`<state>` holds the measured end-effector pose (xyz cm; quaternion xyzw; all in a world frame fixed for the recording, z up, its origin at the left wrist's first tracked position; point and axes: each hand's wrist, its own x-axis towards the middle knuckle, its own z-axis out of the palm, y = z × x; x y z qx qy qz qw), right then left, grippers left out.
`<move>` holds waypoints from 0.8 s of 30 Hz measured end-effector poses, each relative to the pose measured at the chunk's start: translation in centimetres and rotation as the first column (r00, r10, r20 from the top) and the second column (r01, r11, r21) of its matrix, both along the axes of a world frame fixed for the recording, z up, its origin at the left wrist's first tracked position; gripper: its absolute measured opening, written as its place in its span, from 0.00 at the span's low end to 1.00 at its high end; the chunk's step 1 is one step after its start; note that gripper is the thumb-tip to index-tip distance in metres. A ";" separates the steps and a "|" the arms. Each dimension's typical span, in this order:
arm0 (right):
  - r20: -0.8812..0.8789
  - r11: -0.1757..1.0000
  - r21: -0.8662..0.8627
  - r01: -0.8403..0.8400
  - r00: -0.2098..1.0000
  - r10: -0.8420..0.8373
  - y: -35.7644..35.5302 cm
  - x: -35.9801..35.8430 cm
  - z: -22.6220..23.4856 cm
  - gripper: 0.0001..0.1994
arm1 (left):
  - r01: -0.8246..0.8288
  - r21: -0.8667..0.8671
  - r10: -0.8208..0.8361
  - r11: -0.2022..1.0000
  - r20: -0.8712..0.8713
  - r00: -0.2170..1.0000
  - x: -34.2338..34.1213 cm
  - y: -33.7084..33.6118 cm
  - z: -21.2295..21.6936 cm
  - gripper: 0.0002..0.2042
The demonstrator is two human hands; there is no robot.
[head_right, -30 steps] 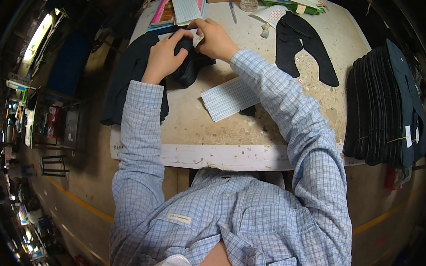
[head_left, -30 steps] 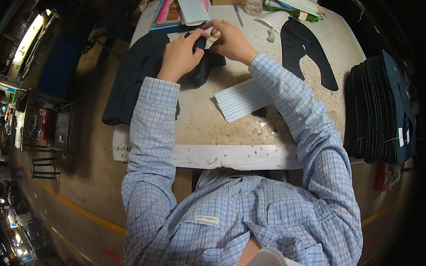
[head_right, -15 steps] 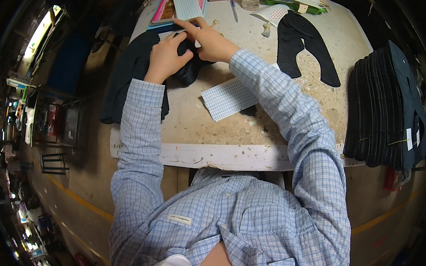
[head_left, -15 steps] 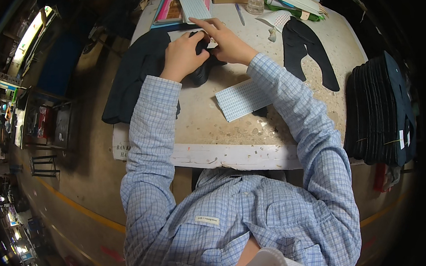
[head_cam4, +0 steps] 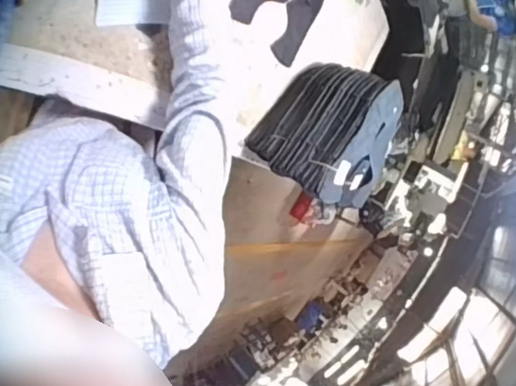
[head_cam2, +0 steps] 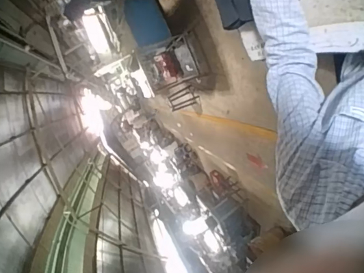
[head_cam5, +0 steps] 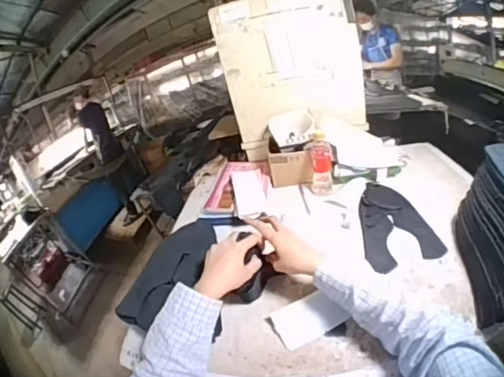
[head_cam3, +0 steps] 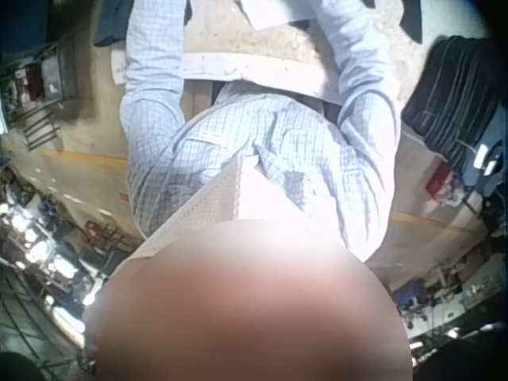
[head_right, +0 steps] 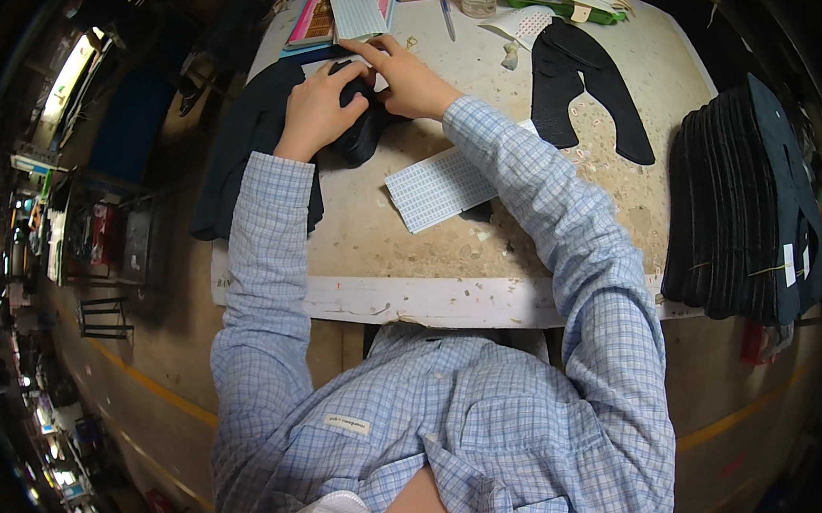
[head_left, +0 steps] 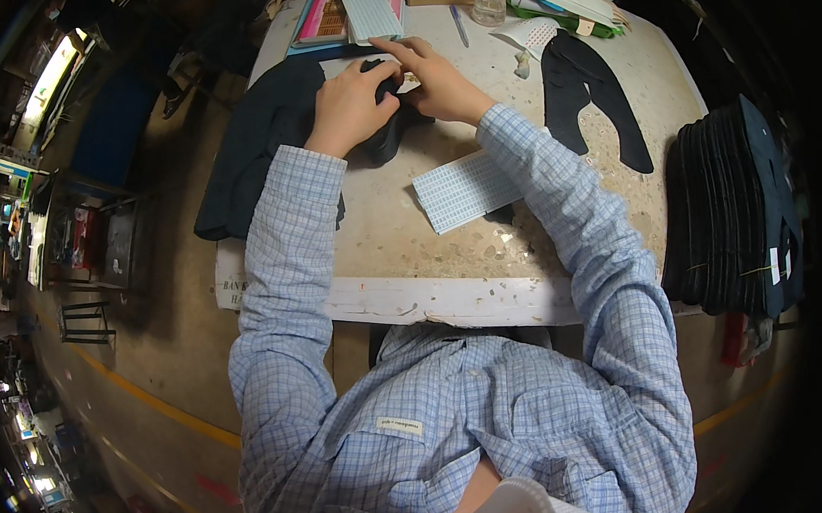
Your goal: The person repeatedly picks up small black foam or fabric pieces and white adhesive pads, aligns them, and presses them together on a workbench. They handle multiple similar parts one at a time, occasionally turning pieces over and stacking them.
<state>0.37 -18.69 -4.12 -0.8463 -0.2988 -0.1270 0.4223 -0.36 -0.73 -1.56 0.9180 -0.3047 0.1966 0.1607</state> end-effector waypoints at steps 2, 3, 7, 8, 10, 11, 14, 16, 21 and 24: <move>0.084 0.995 -0.062 0.083 0.993 -0.078 0.2 0.1 -0.2 0.46 | -0.050 0.056 0.053 0.997 -0.052 0.997 -0.4 -0.1 0.1 0.16; 0.149 0.990 -0.082 0.112 0.984 -0.099 0.1 0.2 -0.3 0.45 | -0.057 0.072 0.062 0.996 -0.071 0.996 -0.5 -0.1 0.2 0.16; 0.132 0.977 0.076 0.197 0.970 -0.206 -0.7 0.4 -0.1 0.38 | -0.046 0.037 0.050 0.998 -0.107 0.993 -0.4 0.2 0.5 0.16; 0.114 0.967 0.119 0.224 0.965 -0.237 -1.0 0.3 0.0 0.36 | -0.045 0.016 0.047 0.999 -0.128 0.991 -0.3 0.4 0.7 0.16; 0.059 0.949 0.145 0.279 0.955 -0.290 -1.2 0.0 0.0 0.24 | -0.006 -0.052 0.000 0.999 -0.129 0.992 0.0 0.5 0.9 0.16; -0.147 0.938 0.260 0.228 0.970 -0.195 -1.2 -0.3 -0.1 0.22 | -0.015 -0.069 0.004 0.998 -0.161 0.987 0.0 0.6 0.9 0.16; -0.528 0.822 0.516 0.241 0.845 0.084 -0.5 -1.1 -0.5 0.25 | -0.028 -0.196 -0.019 0.980 -0.234 0.972 -0.4 0.5 0.7 0.24; -0.552 0.846 0.443 0.297 0.834 -0.004 0.0 -1.6 -0.5 0.23 | -0.021 -0.260 -0.046 0.965 -0.252 0.967 -0.6 0.5 0.6 0.28; -0.498 0.871 0.433 0.234 0.867 0.015 -0.2 -2.5 0.3 0.16 | 0.033 -0.384 -0.125 0.923 -0.216 0.968 -0.8 0.4 2.4 0.30; -0.456 0.800 0.583 0.144 0.873 0.175 -3.7 -1.8 1.2 0.16 | 0.132 -0.420 -0.145 0.898 0.001 0.989 -2.4 0.9 4.3 0.15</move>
